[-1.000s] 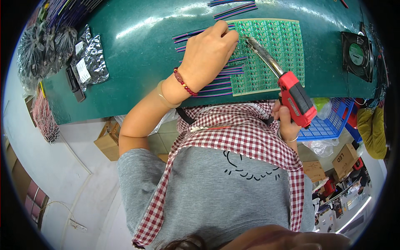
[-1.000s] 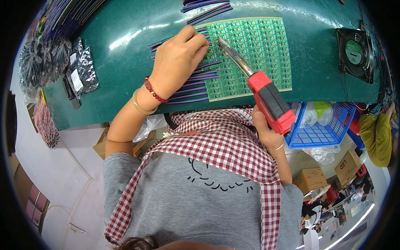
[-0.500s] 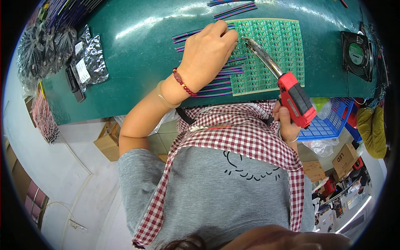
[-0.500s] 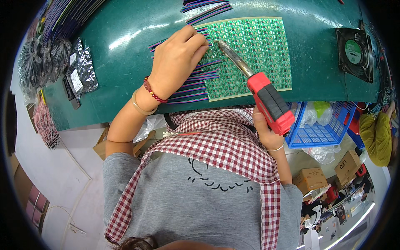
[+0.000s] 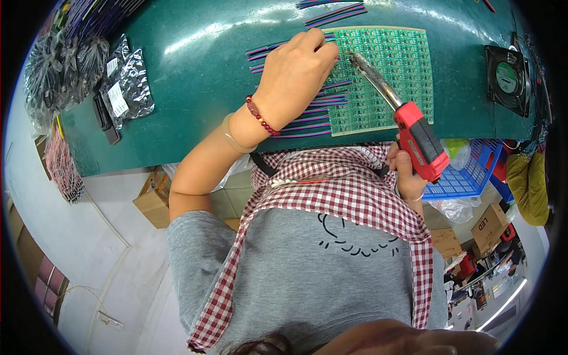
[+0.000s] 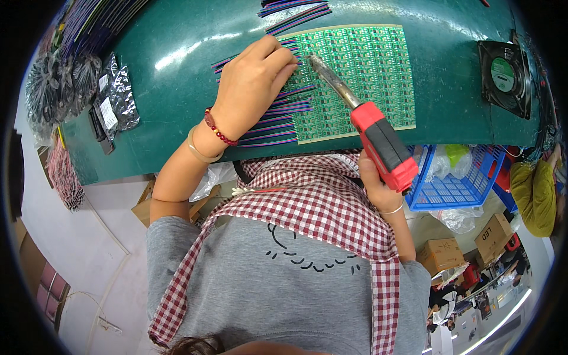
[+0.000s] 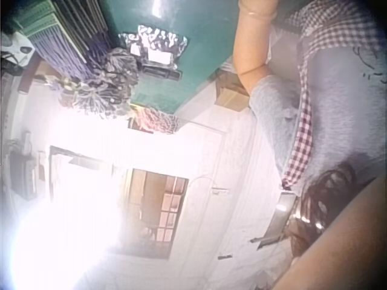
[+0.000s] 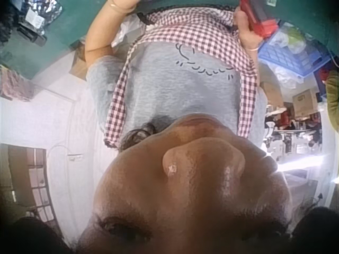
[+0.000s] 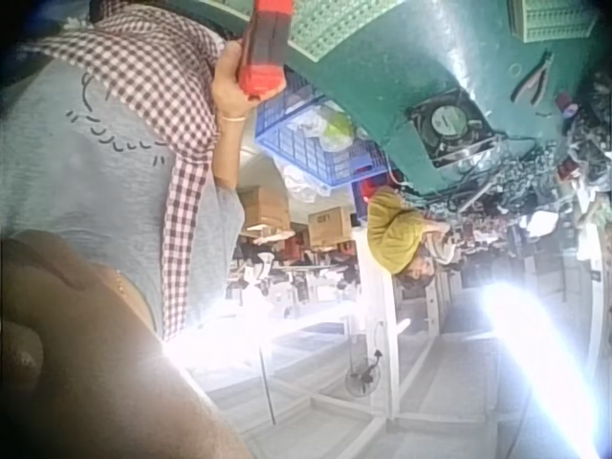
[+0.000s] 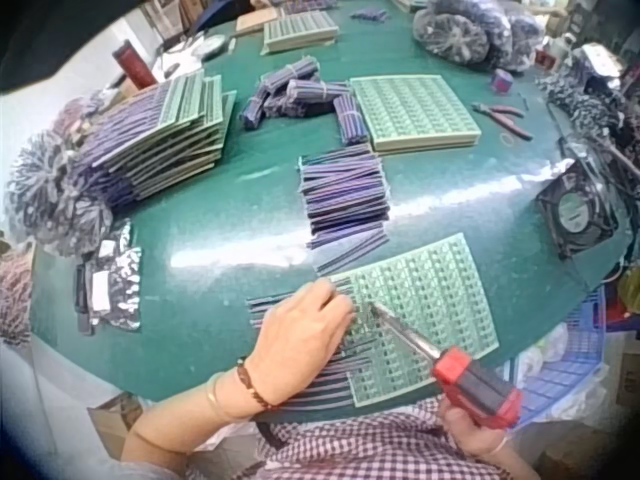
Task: The person solders electronic components and wires onto green printed circuit boards using a soldering iron.
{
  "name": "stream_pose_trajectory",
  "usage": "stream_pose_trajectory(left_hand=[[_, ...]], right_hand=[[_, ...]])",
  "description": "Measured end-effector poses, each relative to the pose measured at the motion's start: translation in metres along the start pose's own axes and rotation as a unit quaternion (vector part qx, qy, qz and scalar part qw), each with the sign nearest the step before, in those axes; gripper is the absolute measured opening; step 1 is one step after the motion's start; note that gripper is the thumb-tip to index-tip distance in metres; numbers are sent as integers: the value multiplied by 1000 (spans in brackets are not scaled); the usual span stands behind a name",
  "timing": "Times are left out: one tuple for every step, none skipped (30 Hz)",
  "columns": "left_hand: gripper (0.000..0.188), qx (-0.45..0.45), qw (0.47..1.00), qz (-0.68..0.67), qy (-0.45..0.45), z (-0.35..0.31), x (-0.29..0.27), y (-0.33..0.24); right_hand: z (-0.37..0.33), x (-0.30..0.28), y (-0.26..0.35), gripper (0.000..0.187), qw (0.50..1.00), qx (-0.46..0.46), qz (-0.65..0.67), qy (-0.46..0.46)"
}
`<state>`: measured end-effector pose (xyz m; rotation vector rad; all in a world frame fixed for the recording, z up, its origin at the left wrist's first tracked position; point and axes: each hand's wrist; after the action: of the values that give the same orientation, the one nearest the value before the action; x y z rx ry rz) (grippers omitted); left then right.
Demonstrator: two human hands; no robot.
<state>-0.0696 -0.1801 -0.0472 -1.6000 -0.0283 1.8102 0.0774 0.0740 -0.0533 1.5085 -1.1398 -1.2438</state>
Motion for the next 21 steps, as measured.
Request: stream_pose_trajectory(left_hand=[[7,0,1000,0,0,0,0,0],[7,-1,1000,1,1,0,0,0],[7,-3,1000,2,2,0,0,0],[7,-2,1000,2,2,0,0,0],[7,-2,1000,4,2,-1,1,1],[7,-2,1000,7,1,-1,1,1],[7,-2,1000,7,1,-1,1,1],[8,-2,1000,5,0,-1,1,1],[8,-2,1000,2,0,-1,0,1],[8,-2,1000,2,-1,-1,0,1],[8,-1,1000,3,-2,-1,0,1],[8,0,1000,3,-3,-1,1,1],[8,1,1000,3,-2,0,1,1],[8,1,1000,4,-1,0,0,1],[8,-1,1000,6,1,0,0,0],[8,-1,1000,6,0,0,0,0],[8,-2,1000,9,3,0,0,0],[8,-4,1000,11,5,0,0,0],[8,-4,1000,11,5,0,0,0],[8,-5,1000,10,6,0,0,0],[7,-5,1000,7,6,0,0,0]], right_hand=[[1,1,4,33,999,4,32,-8],[1,2,5,33,999,5,32,-8],[1,3,6,36,999,2,49,-14],[2,3,6,39,998,-1,67,-19],[2,2,7,39,998,-1,67,-19],[3,2,8,39,998,-4,69,-15],[3,1,9,39,997,-8,71,-10],[1,0,6,39,997,-8,71,-9],[-1,-1,1,39,999,-12,45,-12],[-2,-2,-2,38,1000,-16,20,-15],[-3,-2,-2,38,1000,-16,19,-14],[-4,-2,-3,37,1000,-8,7,-12],[-5,-2,-3,36,1000,-1,-5,-9],[-5,-1,-2,36,1000,-1,-6,-9],[-4,2,0,32,1000,6,5,-20],[-4,3,1,29,999,12,16,-30],[-4,3,1,29,999,12,16,-30],[-3,2,0,26,1000,10,11,-22],[-2,1,0,24,1000,8,6,-15],[-2,0,-1,24,1000,8,6,-14],[-1,0,-4,22,1000,5,-11,-6]])
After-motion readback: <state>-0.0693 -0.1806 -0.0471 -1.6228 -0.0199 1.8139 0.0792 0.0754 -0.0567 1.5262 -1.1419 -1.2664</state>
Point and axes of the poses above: each hand's wrist, its own z-axis towards the middle knuckle, its own x-axis out of the palm, y = z × x
